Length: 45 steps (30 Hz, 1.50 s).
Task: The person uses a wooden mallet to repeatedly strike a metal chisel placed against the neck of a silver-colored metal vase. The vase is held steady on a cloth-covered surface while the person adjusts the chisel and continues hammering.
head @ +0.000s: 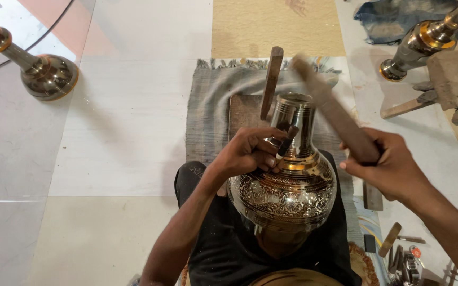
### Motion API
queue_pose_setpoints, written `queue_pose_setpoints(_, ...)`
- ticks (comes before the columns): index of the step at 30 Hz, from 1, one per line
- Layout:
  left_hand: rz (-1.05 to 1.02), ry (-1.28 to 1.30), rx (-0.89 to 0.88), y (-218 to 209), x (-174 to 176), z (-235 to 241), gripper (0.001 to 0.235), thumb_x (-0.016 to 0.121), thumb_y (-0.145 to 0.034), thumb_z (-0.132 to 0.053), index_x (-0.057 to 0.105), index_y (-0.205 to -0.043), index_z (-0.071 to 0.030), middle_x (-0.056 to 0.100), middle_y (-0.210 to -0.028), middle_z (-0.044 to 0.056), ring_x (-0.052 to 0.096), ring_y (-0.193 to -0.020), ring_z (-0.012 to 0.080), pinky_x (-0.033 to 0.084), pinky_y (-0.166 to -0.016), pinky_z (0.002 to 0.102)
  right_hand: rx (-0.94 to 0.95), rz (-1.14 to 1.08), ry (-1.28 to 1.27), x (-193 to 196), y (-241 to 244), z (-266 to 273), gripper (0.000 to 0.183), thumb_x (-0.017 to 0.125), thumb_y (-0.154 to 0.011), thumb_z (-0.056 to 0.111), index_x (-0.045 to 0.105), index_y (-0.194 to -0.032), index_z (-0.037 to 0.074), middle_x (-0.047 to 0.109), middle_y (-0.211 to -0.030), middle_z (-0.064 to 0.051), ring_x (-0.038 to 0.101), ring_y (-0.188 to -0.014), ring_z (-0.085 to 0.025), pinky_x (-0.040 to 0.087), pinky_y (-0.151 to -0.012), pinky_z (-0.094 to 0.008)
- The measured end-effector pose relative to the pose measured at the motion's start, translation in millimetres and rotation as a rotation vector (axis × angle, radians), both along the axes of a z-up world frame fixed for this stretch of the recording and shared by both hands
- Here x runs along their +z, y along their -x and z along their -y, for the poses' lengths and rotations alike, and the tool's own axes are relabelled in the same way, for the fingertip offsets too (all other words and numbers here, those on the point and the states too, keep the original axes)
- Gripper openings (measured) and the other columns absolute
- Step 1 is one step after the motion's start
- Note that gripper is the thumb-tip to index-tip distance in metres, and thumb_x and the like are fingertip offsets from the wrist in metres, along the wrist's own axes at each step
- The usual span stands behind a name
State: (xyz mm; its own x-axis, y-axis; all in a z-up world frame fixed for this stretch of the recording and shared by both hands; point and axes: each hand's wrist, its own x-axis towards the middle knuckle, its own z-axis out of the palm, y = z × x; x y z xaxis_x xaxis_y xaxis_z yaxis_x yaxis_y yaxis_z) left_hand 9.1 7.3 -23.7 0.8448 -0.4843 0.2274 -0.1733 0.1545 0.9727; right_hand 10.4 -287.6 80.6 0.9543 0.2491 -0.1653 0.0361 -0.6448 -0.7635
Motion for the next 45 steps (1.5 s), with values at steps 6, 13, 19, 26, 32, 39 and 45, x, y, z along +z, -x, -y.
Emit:
queue_pose_setpoints(6,-0.016,-0.117,0.036,2,14,2,0.048,0.059,-0.089,0.018,0.062,-0.134,0.003,0.081,-0.096,0.019,0.081,-0.082,0.0224,0.069,-0.066,0.033,0.159,0.074,0.496,3,-10,10,0.033,0.084,-0.072,0.008,0.073,-0.103,0.009,0.067,-0.061,-0.003,0.061,-0.059,-0.015,0.047,-0.055,-0.032)
queue_pose_setpoints(13,-0.104,-0.082,0.019,2,17,2,0.054,0.060,-0.086,0.018,0.057,-0.138,0.003,0.079,-0.099,0.020,0.081,-0.085,0.0224,0.069,-0.071,0.034,0.210,-0.001,0.190,7,-15,9,0.023,0.076,-0.075,0.008,0.071,-0.098,0.005,0.063,-0.064,-0.002,0.056,-0.059,-0.013,0.046,-0.052,-0.031)
queue_pose_setpoints(19,-0.092,-0.054,0.053,6,7,-1,0.052,0.058,-0.085,0.018,0.058,-0.135,0.005,0.079,-0.100,0.020,0.081,-0.080,0.0225,0.068,-0.067,0.033,0.090,-0.129,0.308,9,-8,-6,0.027,0.079,-0.078,0.009,0.071,-0.104,0.005,0.069,-0.071,-0.005,0.062,-0.062,-0.015,0.048,-0.057,-0.032)
queue_pose_setpoints(26,0.199,-0.001,0.105,5,-10,-9,0.048,0.058,-0.087,0.019,0.063,-0.132,0.004,0.080,-0.098,0.020,0.082,-0.080,0.0233,0.070,-0.067,0.033,0.049,-0.106,0.121,-2,-7,-2,0.036,0.087,-0.074,0.007,0.072,-0.106,0.003,0.068,-0.069,-0.008,0.055,-0.054,-0.014,0.043,-0.049,-0.033)
queue_pose_setpoints(32,0.077,0.030,0.027,-4,-14,-11,0.048,0.061,-0.087,0.017,0.061,-0.133,0.002,0.079,-0.099,0.021,0.082,-0.082,0.0240,0.071,-0.065,0.033,0.009,-0.119,-0.400,2,-15,-4,0.029,0.085,-0.080,0.009,0.068,-0.102,-0.001,0.066,-0.070,-0.007,0.060,-0.056,-0.013,0.050,-0.050,-0.031)
queue_pose_setpoints(39,0.081,-0.027,0.050,-3,-16,-10,0.048,0.058,-0.088,0.018,0.063,-0.132,0.002,0.079,-0.099,0.021,0.081,-0.075,0.0245,0.068,-0.060,0.032,-0.031,-0.024,0.025,21,-14,-23,0.030,0.084,-0.073,0.012,0.070,-0.098,0.003,0.071,-0.072,-0.006,0.063,-0.061,-0.014,0.051,-0.056,-0.030)
queue_pose_setpoints(45,0.098,-0.008,0.022,-6,-17,-10,0.053,0.059,-0.083,0.022,0.064,-0.131,0.001,0.080,-0.099,0.019,0.081,-0.079,0.0205,0.069,-0.064,0.030,-0.029,-0.090,0.107,12,-15,-12,0.027,0.083,-0.077,0.012,0.070,-0.098,0.004,0.067,-0.069,-0.004,0.057,-0.057,-0.013,0.044,-0.049,-0.034)
